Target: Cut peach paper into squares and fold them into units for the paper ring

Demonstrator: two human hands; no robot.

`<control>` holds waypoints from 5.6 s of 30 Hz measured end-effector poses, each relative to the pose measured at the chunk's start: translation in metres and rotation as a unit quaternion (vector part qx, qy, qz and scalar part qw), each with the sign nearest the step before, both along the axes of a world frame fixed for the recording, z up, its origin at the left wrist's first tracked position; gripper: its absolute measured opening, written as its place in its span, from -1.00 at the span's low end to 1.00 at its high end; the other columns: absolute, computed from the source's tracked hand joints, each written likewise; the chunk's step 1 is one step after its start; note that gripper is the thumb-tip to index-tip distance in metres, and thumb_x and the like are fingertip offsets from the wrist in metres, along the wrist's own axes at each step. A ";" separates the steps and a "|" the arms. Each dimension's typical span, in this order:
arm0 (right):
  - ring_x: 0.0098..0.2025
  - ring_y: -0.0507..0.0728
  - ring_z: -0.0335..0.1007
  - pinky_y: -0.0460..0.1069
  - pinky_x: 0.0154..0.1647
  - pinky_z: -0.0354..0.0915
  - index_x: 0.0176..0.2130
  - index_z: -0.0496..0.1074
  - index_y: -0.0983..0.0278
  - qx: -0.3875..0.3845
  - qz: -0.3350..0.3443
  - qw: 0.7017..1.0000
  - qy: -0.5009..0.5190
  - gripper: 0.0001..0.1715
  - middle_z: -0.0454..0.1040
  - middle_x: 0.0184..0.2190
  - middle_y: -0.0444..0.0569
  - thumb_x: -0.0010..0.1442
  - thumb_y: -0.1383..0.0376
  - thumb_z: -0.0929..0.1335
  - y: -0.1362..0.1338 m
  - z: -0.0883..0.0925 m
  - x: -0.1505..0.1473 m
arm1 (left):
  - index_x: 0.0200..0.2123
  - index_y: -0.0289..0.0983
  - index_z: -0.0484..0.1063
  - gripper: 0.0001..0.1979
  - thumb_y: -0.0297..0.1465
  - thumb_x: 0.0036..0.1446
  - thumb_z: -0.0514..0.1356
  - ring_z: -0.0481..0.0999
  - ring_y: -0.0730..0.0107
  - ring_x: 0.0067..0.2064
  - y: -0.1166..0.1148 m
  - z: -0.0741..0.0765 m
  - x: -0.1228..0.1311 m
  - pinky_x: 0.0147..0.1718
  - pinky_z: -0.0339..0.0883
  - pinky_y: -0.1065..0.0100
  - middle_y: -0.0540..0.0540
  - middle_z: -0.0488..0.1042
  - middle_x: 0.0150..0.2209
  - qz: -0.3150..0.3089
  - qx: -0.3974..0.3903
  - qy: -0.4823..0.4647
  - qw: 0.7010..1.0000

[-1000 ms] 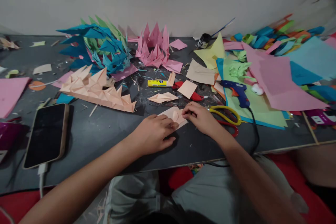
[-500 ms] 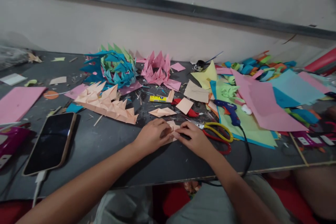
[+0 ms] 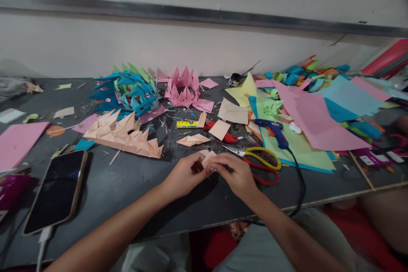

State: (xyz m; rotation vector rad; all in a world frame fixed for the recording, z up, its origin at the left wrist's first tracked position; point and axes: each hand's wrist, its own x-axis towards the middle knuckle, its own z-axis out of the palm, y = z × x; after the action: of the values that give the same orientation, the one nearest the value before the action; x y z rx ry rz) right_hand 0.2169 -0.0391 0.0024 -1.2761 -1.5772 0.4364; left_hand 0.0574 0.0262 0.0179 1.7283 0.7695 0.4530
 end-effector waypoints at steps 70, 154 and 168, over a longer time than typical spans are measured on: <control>-0.39 0.07 0.28 -0.04 -0.36 0.30 -0.21 0.53 0.24 -0.131 0.008 0.939 -0.317 -0.67 0.31 -0.39 -0.02 0.07 0.44 0.26 0.000 0.002 0.009 | -0.16 -0.04 0.49 -0.72 -0.20 0.09 0.09 0.49 0.28 -0.48 0.005 0.017 -0.020 -0.54 0.15 0.42 -0.06 0.51 -0.52 -0.109 0.384 0.366 0.841; -0.41 0.02 0.21 -0.08 -0.38 0.15 -0.37 0.33 0.26 -0.301 0.091 0.940 -0.135 -0.88 0.31 -0.43 -0.13 0.07 0.45 0.25 0.008 0.009 0.033 | -0.35 -0.26 0.51 -0.75 -0.29 0.15 0.06 0.43 0.27 -0.13 0.000 0.011 -0.012 -0.19 0.30 0.26 -0.08 0.49 -0.17 -0.242 0.444 0.169 0.846; -0.46 0.03 0.30 -0.07 -0.44 0.24 -0.39 0.46 0.24 -0.255 0.105 0.957 -0.087 -0.87 0.43 -0.49 -0.11 0.11 0.27 0.32 -0.002 0.015 0.021 | -0.13 -0.28 0.36 -0.68 -0.40 -0.01 0.24 0.39 0.21 -0.05 0.021 0.003 -0.023 -0.08 0.30 0.21 -0.11 0.45 -0.10 -0.100 0.390 0.207 0.892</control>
State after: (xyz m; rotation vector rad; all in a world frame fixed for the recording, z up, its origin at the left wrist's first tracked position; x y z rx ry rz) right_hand 0.2381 -0.0411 0.0174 -1.5683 -1.8268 0.9334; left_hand 0.0346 0.0471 0.0212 2.6928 0.7392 0.2589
